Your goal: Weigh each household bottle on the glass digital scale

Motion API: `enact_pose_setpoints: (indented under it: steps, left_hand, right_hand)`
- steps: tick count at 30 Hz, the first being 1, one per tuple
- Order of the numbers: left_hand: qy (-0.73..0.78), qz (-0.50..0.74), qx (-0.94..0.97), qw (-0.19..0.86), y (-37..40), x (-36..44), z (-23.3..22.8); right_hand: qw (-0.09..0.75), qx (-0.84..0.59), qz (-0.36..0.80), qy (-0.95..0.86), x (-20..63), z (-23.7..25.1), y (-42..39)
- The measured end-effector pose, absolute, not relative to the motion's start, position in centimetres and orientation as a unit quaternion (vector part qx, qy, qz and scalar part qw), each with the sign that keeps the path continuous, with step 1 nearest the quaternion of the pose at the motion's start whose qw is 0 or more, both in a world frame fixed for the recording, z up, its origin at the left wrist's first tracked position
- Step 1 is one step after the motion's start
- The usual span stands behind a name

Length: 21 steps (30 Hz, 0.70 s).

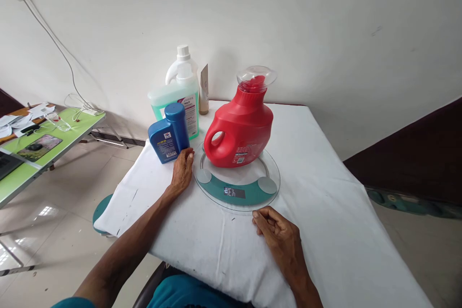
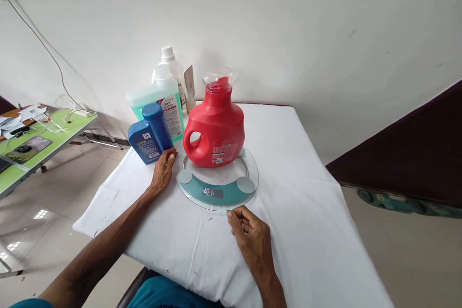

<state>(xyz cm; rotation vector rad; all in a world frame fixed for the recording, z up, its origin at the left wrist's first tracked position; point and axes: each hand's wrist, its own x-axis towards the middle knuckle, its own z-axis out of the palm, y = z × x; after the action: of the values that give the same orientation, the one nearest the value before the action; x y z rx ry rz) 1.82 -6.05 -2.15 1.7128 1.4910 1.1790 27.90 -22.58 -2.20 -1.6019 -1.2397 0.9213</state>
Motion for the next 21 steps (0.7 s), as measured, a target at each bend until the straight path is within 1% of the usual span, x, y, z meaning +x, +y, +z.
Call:
enact_pose_setpoints:
  steps: [5, 12, 16, 21]
  left_hand:
    - [0.552, 0.443, 0.65, 0.275, -5.9, 1.8, -2.4]
    - [0.532, 0.461, 0.677, 0.215, -5.8, 2.1, -2.5]
    - [0.501, 0.479, 0.688, 0.214, -5.6, 3.5, -0.7]
    - [0.436, 0.497, 0.694, 0.285, -4.1, 6.0, 3.5]
  right_hand:
    - [0.445, -0.646, 0.369, -0.498, 27.7, -1.8, -22.4]
    - [0.445, -0.647, 0.38, -0.489, 27.9, -2.4, -22.7]
    - [0.439, -0.653, 0.379, -0.487, 27.9, -2.2, -22.9]
    - [0.469, -0.664, 0.377, -0.444, 27.1, -1.5, -23.1]
